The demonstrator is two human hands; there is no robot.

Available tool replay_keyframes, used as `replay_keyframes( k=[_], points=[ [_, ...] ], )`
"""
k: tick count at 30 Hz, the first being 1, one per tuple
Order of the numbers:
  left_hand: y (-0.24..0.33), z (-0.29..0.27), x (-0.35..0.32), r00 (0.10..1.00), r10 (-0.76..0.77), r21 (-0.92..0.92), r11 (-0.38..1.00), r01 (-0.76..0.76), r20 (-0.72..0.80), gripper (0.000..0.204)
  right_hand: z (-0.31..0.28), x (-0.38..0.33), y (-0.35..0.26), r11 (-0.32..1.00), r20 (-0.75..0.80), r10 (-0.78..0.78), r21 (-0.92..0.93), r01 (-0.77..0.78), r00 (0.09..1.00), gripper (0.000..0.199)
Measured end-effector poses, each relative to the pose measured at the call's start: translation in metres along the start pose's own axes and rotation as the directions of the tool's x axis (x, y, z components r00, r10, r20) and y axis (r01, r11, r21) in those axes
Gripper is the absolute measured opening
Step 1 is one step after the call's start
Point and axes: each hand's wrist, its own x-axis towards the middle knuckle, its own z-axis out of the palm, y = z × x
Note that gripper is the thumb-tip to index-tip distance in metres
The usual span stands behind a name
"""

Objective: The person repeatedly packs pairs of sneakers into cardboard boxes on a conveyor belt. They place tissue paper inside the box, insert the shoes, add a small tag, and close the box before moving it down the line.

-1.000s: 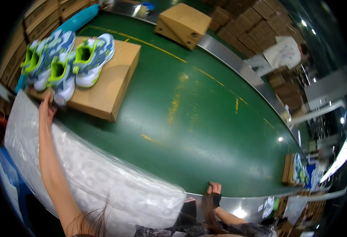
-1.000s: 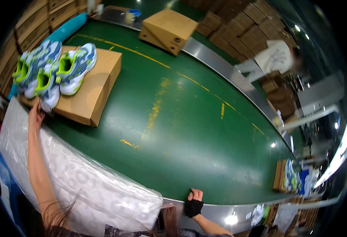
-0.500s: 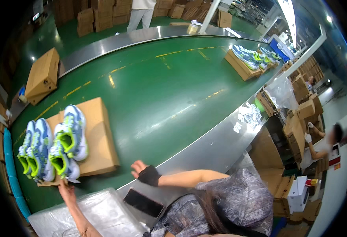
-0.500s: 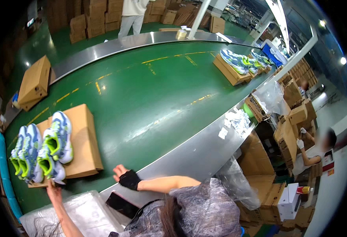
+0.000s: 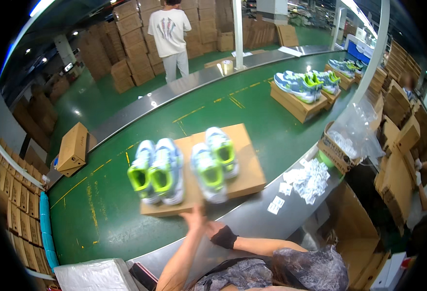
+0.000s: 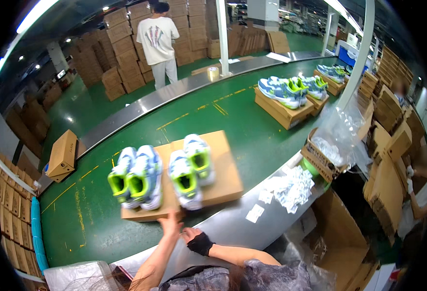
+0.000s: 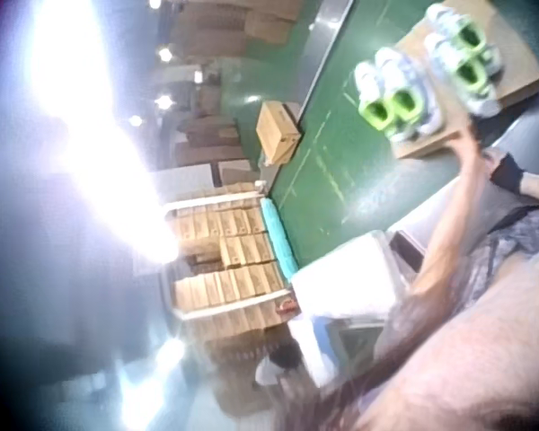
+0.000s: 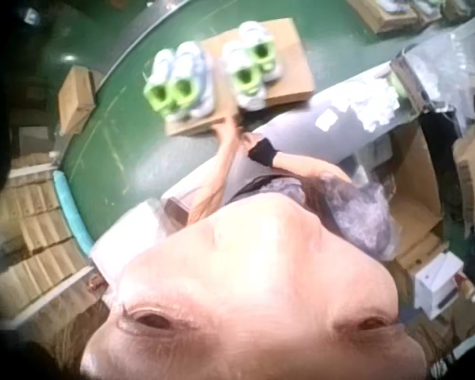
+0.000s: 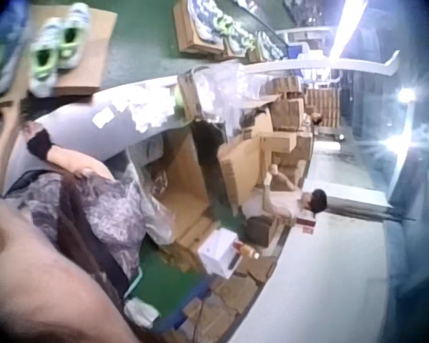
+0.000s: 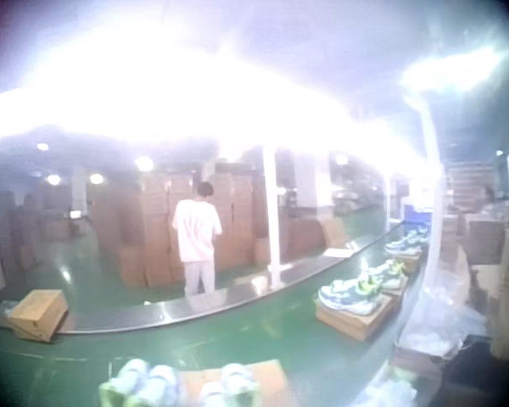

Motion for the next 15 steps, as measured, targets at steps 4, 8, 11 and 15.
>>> replay_keyframes(
  k=[4, 8, 11, 15],
  points=[
    [0.009, 0.097, -0.051, 0.861, -0.198, 0.264, 0.961, 0.077, 0.469, 0.077, 0.057, -0.049, 0.119, 0.859, 0.245, 0.073, 0.477, -0.186, 0.967, 0.021],
    [0.012, 0.072, -0.059, 0.867, 0.01, 0.105, 0.992, -0.071, 0.498, 0.06, -0.001, -0.004, 0.053, 0.994, 0.295, 0.007, 0.101, -0.038, 0.955, 0.024],
    [-0.015, 0.03, -0.044, 0.878, 0.332, -0.037, 0.94, -0.341, 0.346, 0.037, 0.029, -0.004, 0.092, 0.992, 0.208, -0.079, 0.109, 0.057, 0.975, 0.023],
    [-0.058, -0.07, -0.07, 0.945, 0.325, -0.049, 0.944, -0.326, -0.031, 0.03, -0.002, 0.002, 0.082, 0.924, 0.01, -0.326, -0.207, 0.32, 0.945, 0.006]
  ],
)
